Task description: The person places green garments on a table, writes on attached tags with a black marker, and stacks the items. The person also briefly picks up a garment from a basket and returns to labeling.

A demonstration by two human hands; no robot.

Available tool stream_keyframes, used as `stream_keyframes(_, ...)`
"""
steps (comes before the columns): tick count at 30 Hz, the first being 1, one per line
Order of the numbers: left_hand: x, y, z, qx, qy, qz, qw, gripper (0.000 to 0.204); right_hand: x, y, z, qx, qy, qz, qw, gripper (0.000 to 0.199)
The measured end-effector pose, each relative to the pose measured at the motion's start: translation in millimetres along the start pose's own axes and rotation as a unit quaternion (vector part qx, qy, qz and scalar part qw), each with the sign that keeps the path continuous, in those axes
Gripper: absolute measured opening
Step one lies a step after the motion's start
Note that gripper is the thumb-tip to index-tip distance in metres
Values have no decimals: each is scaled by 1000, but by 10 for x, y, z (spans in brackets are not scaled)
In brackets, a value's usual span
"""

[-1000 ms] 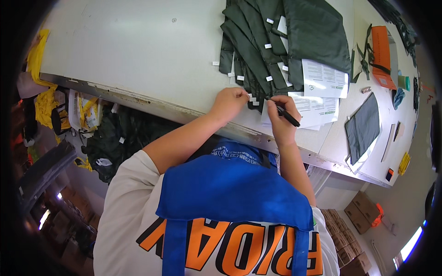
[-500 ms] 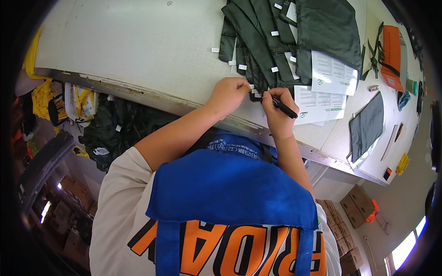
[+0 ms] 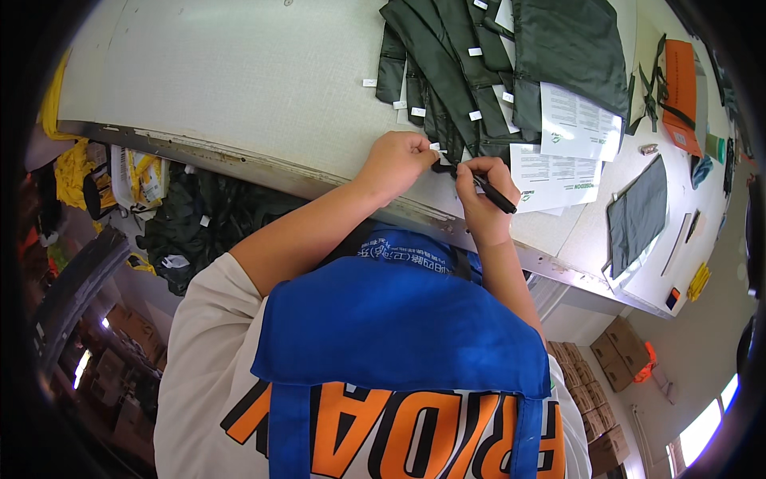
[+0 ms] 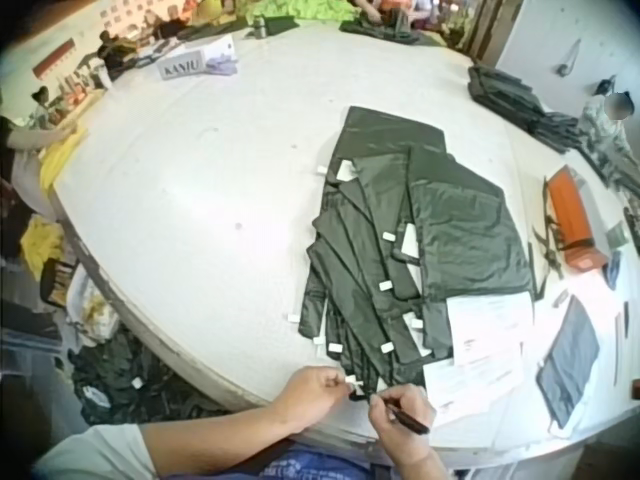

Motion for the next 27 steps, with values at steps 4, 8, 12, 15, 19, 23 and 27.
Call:
stream_keyframes(4,-3,5,1,-1,-8,7,1000,18,-27,5,44,-16,-14,-8,1000,14)
stream_keyframes(8,88,3,-40,14,20,15,1000,18,32,32,143,-37,-25,14,999,15)
stream_keyframes(12,42,104,-163,36,7,36,999,18,28,103,146,-37,-14,40,998,16)
stream_keyframes(15,119,45,-153,16,28,45,998,17,53,103,124,-31,-6,45,998,17)
stream_keyframes(19,160,33,-157,15,41,42,998,17,46,105,96,-22,5,39,999,18)
stream_keyframes(23,168,38,-166,10,47,40,998,17,57,117,137,-34,16,49,998,17)
stream_keyframes(27,182,32,-158,6,26,15,1000,16,93,159,286,-68,-63,41,995,16)
Point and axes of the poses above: each hand's wrist, its own y-axis away from the middle knuckle, its own z-axis out of the back of the hand, x = y × z, the point moved 8 cm from there along -y, towards the middle knuckle, and after that the axes turned 1 degree about x, right-handed, at the moved point
